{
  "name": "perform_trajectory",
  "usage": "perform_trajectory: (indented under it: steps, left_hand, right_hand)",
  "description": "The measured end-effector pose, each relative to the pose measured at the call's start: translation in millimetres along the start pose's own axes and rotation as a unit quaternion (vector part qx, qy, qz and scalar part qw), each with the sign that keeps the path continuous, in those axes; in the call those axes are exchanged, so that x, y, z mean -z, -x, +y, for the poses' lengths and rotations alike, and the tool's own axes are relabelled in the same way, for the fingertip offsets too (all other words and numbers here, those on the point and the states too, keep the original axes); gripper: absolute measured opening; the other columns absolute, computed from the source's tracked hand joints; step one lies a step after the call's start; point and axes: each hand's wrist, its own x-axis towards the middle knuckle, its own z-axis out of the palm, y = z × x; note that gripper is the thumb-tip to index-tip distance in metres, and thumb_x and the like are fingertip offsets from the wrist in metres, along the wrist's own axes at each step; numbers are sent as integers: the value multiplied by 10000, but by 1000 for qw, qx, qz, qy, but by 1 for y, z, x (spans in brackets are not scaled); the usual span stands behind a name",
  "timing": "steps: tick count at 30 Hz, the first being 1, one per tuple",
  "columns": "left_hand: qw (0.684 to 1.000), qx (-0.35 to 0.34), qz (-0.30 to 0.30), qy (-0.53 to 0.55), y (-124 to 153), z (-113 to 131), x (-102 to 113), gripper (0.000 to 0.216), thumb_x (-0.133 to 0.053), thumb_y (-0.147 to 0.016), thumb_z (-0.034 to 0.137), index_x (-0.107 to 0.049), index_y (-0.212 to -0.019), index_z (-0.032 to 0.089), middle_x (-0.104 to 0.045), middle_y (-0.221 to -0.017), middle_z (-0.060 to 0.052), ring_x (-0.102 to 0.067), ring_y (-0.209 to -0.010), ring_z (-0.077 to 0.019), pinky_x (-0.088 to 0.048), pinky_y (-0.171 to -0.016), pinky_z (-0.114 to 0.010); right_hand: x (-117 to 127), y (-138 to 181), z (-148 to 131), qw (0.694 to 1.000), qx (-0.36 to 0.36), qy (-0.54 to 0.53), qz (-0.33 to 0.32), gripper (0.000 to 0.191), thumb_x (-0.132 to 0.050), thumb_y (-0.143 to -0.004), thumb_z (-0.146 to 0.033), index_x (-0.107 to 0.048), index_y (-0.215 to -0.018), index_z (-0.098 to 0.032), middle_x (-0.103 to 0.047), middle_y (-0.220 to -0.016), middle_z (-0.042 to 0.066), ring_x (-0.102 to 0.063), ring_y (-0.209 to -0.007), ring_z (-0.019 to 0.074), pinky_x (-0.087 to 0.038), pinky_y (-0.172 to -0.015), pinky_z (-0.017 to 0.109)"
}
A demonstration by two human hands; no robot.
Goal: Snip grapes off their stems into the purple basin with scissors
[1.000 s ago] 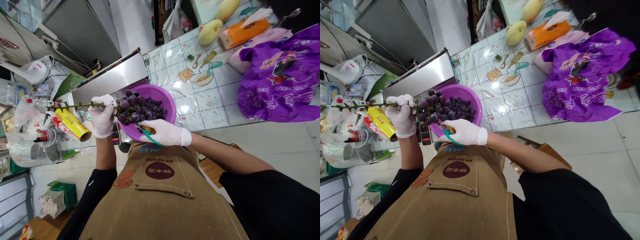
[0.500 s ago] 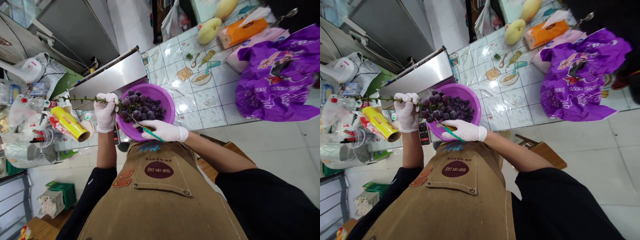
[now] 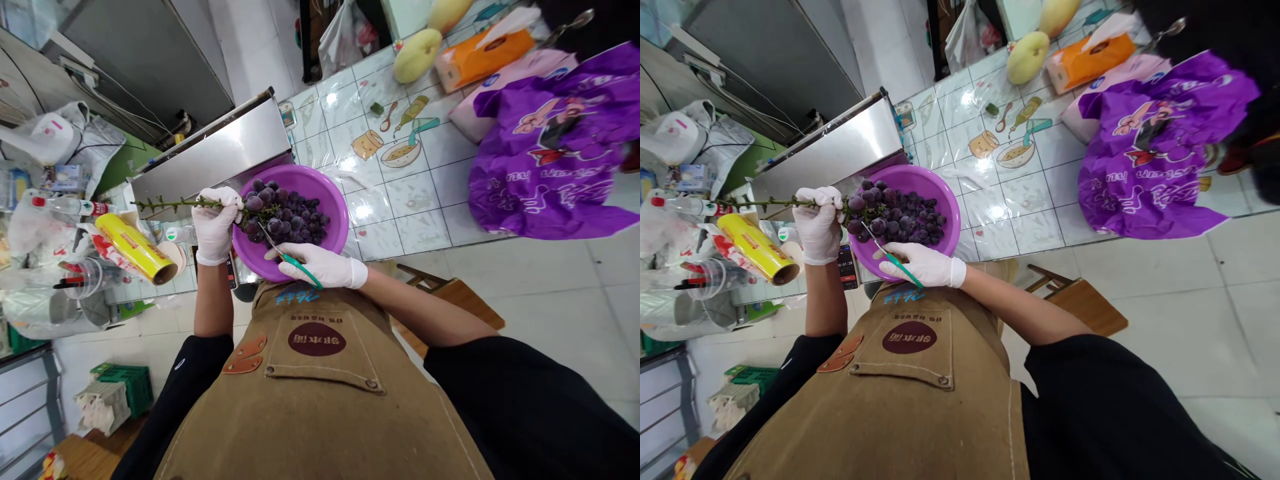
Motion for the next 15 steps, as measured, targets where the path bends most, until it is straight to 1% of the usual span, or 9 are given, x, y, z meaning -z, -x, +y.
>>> perform_trajectory:
  steps: [1, 2, 3, 4, 5, 7, 10, 12, 15]
  left_hand:
    - [1000, 9, 2, -1, -1, -3, 0, 600, -1009, -720, 527, -497, -724, 215, -590, -681, 20, -536, -599, -93, -361, -424, -144]
    - [1000, 17, 1, 2, -1, -7, 1, 611, -1010, -711, 542, -494, -726, 215, -590, -681, 22, -535, -594, -91, -366, -427, -146]
    - [1000, 25, -2, 6, -2, -10, 1, 621, -1012, -704, 550, -490, -727, 214, -592, -684, 23, -531, -589, -87, -372, -431, -146]
    - [999, 33, -8, 12, -3, -14, 2, 632, -1016, -697, 553, -485, -729, 213, -594, -687, 24, -526, -585, -83, -379, -437, -146]
    - [999, 37, -11, 18, -4, -16, 2, 644, -1021, -687, 555, -477, -730, 212, -594, -689, 25, -520, -581, -79, -383, -442, -145]
    - [999, 42, -15, 25, -5, -21, 2, 670, -1023, -675, 570, -460, -730, 211, -589, -687, 29, -504, -568, -73, -388, -444, -145]
    - [999, 41, -21, 27, -7, -24, 3, 680, -1011, -689, 584, -443, -728, 212, -579, -680, 35, -487, -544, -67, -384, -436, -144]
    - [999, 30, -26, 37, -8, -25, 3, 666, -1006, -709, 565, -442, -729, 212, -571, -674, 34, -497, -551, -71, -368, -426, -138]
    - [998, 11, -34, 51, -9, -27, 4, 646, -1006, -723, 541, -449, -732, 214, -559, -666, 35, -505, -561, -75, -339, -411, -129]
  right_hand:
    - [-2, 0, 1, 1000, -10, -6, 11, 633, -608, -1024, -675, -684, -1309, -114, -749, -1156, 117, -670, -1034, 233, -523, -991, 388]
    - [-4, -1, 2, 999, -23, -15, 21, 640, -612, -1015, -694, -685, -1282, -117, -725, -994, 72, -641, -893, 199, -525, -886, 358]
    - [-5, -1, 4, 999, -36, -27, 28, 652, -612, -1006, -712, -681, -1264, -118, -667, -858, 23, -584, -774, 170, -502, -791, 331]
    - [-6, -2, 6, 998, -46, -37, 34, 663, -612, -997, -727, -677, -1252, -119, -599, -769, -17, -523, -695, 150, -467, -722, 310]
    - [-6, -3, 7, 997, -50, -44, 41, 668, -615, -988, -735, -674, -1241, -120, -555, -729, -39, -482, -659, 139, -439, -688, 299]
    - [-6, -4, 11, 997, -44, -36, 57, 654, -634, -967, -734, -688, -1198, -124, -561, -744, -33, -478, -676, 139, -428, -697, 293]
    - [-4, -6, 15, 996, -24, 6, 84, 586, -664, -950, -683, -724, -1120, -126, -657, -876, 23, -547, -791, 162, -454, -789, 302]
    - [-3, -7, 16, 995, -16, 29, 97, 540, -679, -938, -638, -738, -1091, -123, -691, -930, 41, -573, -837, 172, -458, -834, 305]
    - [-4, -8, 17, 993, -17, 47, 104, 492, -690, -927, -604, -744, -1035, -127, -670, -861, 18, -557, -796, 161, -452, -815, 295]
